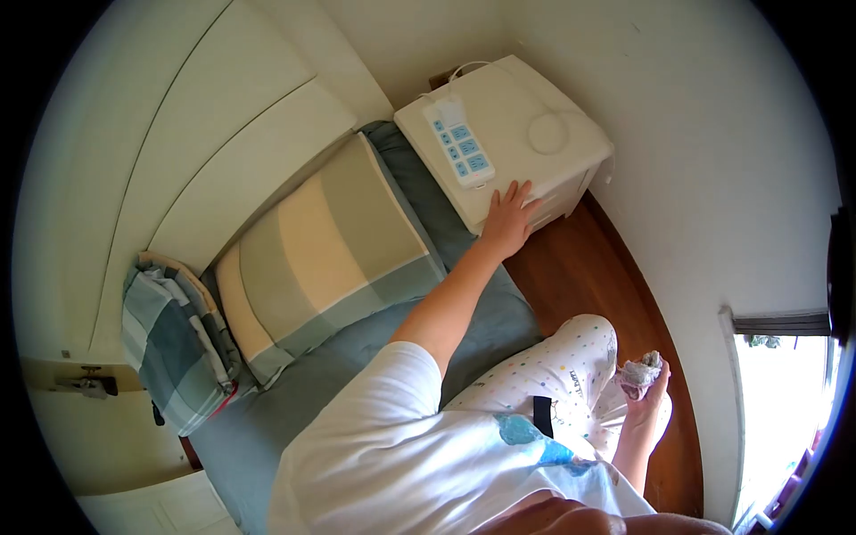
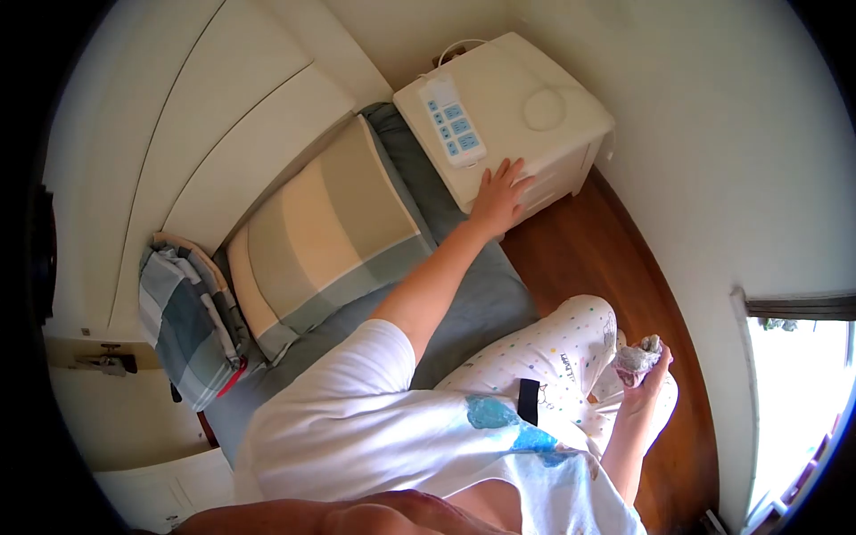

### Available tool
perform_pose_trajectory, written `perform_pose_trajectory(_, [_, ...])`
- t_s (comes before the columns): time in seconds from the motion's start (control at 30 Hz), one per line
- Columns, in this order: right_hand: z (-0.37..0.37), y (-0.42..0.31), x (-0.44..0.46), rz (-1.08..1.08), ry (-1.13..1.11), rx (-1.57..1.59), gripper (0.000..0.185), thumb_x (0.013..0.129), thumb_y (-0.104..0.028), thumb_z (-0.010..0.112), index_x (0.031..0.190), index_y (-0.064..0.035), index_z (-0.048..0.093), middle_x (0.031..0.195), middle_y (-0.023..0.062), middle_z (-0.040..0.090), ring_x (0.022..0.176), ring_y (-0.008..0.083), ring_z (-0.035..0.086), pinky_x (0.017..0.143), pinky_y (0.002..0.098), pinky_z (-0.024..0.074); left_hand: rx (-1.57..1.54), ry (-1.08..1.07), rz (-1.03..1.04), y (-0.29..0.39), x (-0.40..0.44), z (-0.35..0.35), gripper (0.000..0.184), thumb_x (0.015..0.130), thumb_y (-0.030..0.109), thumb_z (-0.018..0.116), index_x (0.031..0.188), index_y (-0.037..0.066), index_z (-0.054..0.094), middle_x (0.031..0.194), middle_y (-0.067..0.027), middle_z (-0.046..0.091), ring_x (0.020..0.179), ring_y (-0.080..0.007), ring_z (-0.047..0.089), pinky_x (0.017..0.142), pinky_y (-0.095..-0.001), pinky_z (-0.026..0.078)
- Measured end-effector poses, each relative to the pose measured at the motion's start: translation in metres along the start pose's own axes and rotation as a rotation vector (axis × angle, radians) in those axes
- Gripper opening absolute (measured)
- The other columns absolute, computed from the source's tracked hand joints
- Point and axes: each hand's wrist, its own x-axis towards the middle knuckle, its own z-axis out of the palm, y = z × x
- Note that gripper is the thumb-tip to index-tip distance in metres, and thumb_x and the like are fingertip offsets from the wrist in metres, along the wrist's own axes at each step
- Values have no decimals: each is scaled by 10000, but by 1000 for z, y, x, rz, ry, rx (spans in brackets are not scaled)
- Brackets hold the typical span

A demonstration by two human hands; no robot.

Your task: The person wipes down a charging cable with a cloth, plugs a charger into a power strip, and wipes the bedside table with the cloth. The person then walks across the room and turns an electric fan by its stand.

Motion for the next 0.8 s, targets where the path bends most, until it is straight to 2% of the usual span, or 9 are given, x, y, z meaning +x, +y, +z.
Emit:
perform_pose_trajectory(0.07, [17,3,-5,38,-48,3,261,811,-336,467,720,-105,546,650,69,564,606,240,568,556,396,475,-5,36,11,9,-26,-2,467,734,107,582,1185,136,464,1280,-132,362,1207,-338,304,953,-527,264])
perform_pose_trajectory(0.2, [22,8,-7,39,-95,12,241,809,-333,469,760,-108,536,666,63,560,611,210,558,559,368,480,-353,210,-39,43,-99,0,434,725,89,600,1140,112,477,1211,-138,416,1122,-349,378,910,-457,330])
perform_pose_trajectory(0.4, [20,11,-14,92,-163,26,228,817,-304,462,730,-106,532,669,61,562,621,195,558,546,347,480,-642,91,-123,88,-162,-9,353,746,84,602,1089,61,519,1093,-135,510,1048,-299,456,890,-361,376])
perform_pose_trajectory(0.53, [17,7,-32,86,-217,123,200,796,-317,481,775,-128,543,700,40,570,634,183,557,566,336,475,-763,43,7,120,-159,-19,349,752,61,585,1095,56,521,1068,-138,528,1033,-292,471,889,-360,380])
perform_pose_trajectory(0.57, [23,1,-50,90,-35,32,229,784,-352,494,809,-132,550,731,36,576,667,177,560,578,348,474,-775,57,59,130,-155,-22,355,747,56,584,1097,49,522,1070,-139,529,1028,-297,475,887,-361,383])
perform_pose_trajectory(0.6, [4,6,-41,28,-112,91,237,779,-356,508,834,-131,555,750,34,580,696,176,563,592,361,476,-822,8,133,140,-153,-25,355,747,56,584,1097,49,522,1070,-139,529,1028,-297,475,887,-361,383])
perform_pose_trajectory(0.63, [6,3,-50,-8,37,96,230,782,-349,519,846,-131,556,752,34,584,685,182,566,598,367,477,-801,12,179,150,-149,-26,358,742,56,588,1094,43,524,1067,-139,533,1023,-300,479,886,-361,384])
perform_pose_trajectory(0.7, [-15,-1,-48,-21,-79,180,194,791,-306,530,851,-124,556,744,42,592,665,185,576,592,373,484,-760,-27,265,169,-145,-27,361,732,59,598,1085,33,528,1058,-140,541,1012,-305,488,881,-362,388])
perform_pose_trajectory(0.8, [-27,-10,-64,-101,-50,258,162,778,-246,543,810,-88,554,714,59,584,620,195,574,558,356,493,-708,-116,393,196,-151,-28,384,723,58,600,1095,40,507,1040,-141,537,1001,-315,483,875,-373,386])
